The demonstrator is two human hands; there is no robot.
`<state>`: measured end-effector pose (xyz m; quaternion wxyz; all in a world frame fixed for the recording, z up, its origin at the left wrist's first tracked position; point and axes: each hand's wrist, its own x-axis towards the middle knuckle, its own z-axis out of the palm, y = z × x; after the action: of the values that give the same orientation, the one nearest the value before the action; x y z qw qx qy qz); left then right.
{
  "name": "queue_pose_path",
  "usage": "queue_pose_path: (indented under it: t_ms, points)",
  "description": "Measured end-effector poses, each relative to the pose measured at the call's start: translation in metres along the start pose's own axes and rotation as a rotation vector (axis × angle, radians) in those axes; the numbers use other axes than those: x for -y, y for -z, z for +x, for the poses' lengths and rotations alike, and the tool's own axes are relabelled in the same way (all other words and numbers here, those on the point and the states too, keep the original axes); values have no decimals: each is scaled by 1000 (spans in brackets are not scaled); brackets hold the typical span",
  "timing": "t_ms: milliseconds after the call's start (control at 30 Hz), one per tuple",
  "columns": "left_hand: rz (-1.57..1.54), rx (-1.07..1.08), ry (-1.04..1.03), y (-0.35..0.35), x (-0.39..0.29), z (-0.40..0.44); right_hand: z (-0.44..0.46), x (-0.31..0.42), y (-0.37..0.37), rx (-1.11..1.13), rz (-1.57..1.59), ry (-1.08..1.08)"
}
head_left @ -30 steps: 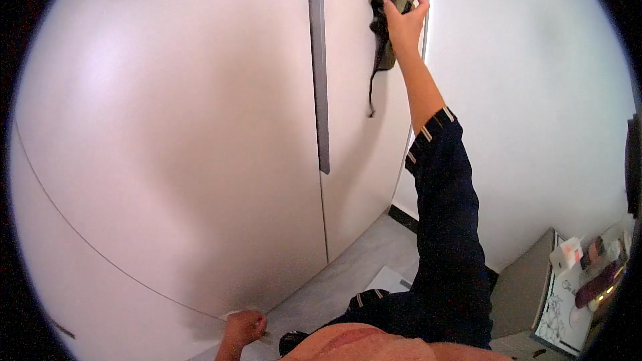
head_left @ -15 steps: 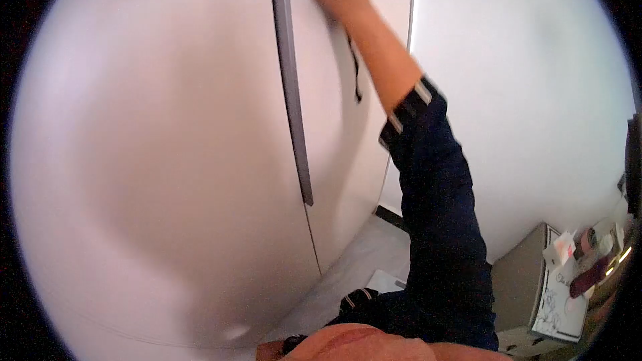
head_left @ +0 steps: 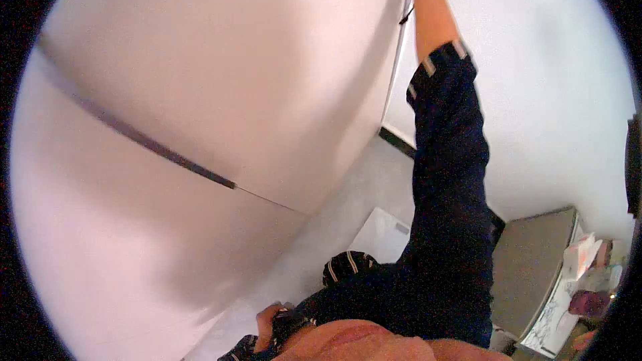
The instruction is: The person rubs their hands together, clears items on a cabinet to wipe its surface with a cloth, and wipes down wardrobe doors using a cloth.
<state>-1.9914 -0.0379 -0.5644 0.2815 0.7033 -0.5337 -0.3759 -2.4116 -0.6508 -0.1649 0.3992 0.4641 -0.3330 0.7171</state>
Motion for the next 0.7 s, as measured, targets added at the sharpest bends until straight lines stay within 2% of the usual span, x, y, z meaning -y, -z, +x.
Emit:
queue_pose_path:
  t_ms: [100, 133, 200, 300, 400, 467, 500, 533, 567, 600, 633, 700]
  points:
    - [83, -3, 153, 11, -21, -6, -111, 7, 54, 100, -55, -110]
    - [145, -8, 106, 15, -18, -13, -147, 13, 81, 262, 31, -217]
    - [263, -33, -8, 25, -6, -21, -243, 22, 110, 298, -174, -305]
    - [229, 18, 113, 38, 26, -40, -357, 52, 163, 493, -232, -759]
    - [200, 37, 113, 36, 31, -61, -452, 68, 208, 557, -182, -1200]
    - [115, -20, 102, 23, 15, -63, -505, 74, 236, 755, -190, -1395]
    - [70, -47, 94, 19, 9, -62, -517, 74, 247, 852, -195, -1489]
    - [-79, -15, 181, 13, 50, -79, -499, 88, 260, 834, -157, -1703]
    - [-18, -10, 150, 10, 44, -81, -480, 98, 256, 806, -119, -1926]
    - [34, -6, 119, 10, 48, -77, -478, 112, 255, 611, 143, -1874]
    - [83, -6, 90, 9, 55, -79, -454, 127, 253, 641, 57, -1816]
    - [-59, 82, 173, 20, 86, -78, -465, 143, 239, 656, -21, -1518]
